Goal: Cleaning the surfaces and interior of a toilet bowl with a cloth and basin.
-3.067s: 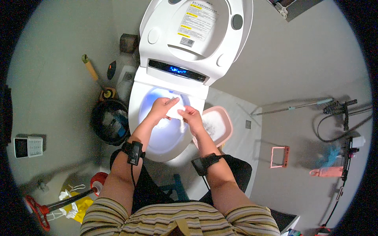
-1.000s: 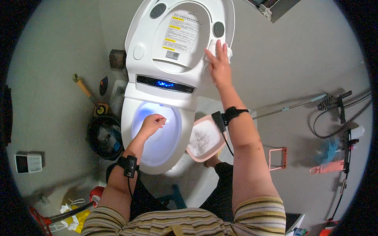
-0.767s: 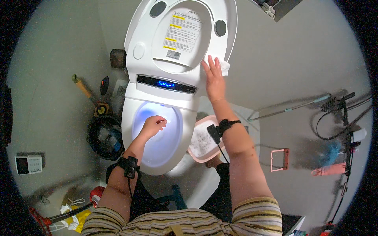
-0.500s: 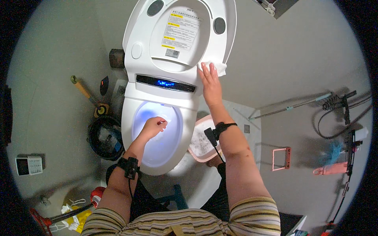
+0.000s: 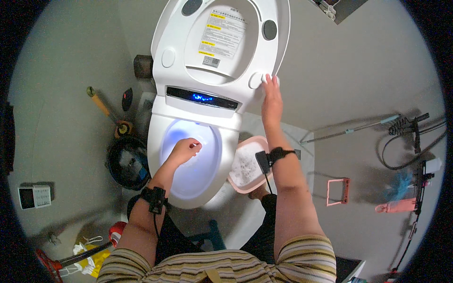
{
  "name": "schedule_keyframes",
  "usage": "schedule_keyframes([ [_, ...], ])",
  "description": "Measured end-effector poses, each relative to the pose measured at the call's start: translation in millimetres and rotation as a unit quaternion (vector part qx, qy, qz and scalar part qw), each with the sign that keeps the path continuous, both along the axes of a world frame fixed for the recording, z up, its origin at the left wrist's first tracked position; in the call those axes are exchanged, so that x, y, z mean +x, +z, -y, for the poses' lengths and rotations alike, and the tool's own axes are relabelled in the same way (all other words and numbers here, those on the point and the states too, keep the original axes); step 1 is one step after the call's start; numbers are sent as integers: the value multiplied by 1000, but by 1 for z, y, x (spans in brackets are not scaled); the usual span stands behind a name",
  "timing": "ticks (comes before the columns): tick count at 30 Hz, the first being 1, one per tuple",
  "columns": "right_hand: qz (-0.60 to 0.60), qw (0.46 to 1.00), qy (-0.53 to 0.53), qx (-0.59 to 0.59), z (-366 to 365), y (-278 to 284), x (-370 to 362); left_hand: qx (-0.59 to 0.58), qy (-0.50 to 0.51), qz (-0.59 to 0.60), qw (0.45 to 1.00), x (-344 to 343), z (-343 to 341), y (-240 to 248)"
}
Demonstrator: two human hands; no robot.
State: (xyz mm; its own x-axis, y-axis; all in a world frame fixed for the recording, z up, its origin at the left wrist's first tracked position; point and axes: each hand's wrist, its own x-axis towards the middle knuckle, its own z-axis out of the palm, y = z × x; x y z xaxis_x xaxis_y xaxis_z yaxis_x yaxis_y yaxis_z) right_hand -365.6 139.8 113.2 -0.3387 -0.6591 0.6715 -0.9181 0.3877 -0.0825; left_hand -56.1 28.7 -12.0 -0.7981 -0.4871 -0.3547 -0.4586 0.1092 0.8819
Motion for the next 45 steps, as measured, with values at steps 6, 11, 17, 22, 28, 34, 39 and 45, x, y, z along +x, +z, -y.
schedule_keyframes([
  [6, 113, 990, -36, -70, 35, 17, 27, -2, -16, -10, 1000, 1, -1, -3],
  [11, 81, 988, -64, -115, 30, -48, 47, 7, -7, -3, 1000, -4, -2, -3],
  [17, 87, 979, -120, -139, 46, -77, 85, -38, -2, -29, 999, 9, 6, -16],
  [22, 267, 914, -88, -293, 45, -71, 93, -43, 6, -25, 999, 9, 12, -11],
  [28, 222, 918, -200, -261, 34, -47, 86, -36, 22, -46, 998, 13, 16, -7],
  [34, 249, 863, -348, -267, 53, -68, 78, -14, 33, -63, 997, 18, 20, 0],
  [39, 542, 686, -232, -426, 120, -93, 104, -31, 50, -18, 998, 35, 29, 13],
  [45, 556, 774, -239, -185, 201, -96, 149, -81, 70, 1, 994, 45, 35, 2],
])
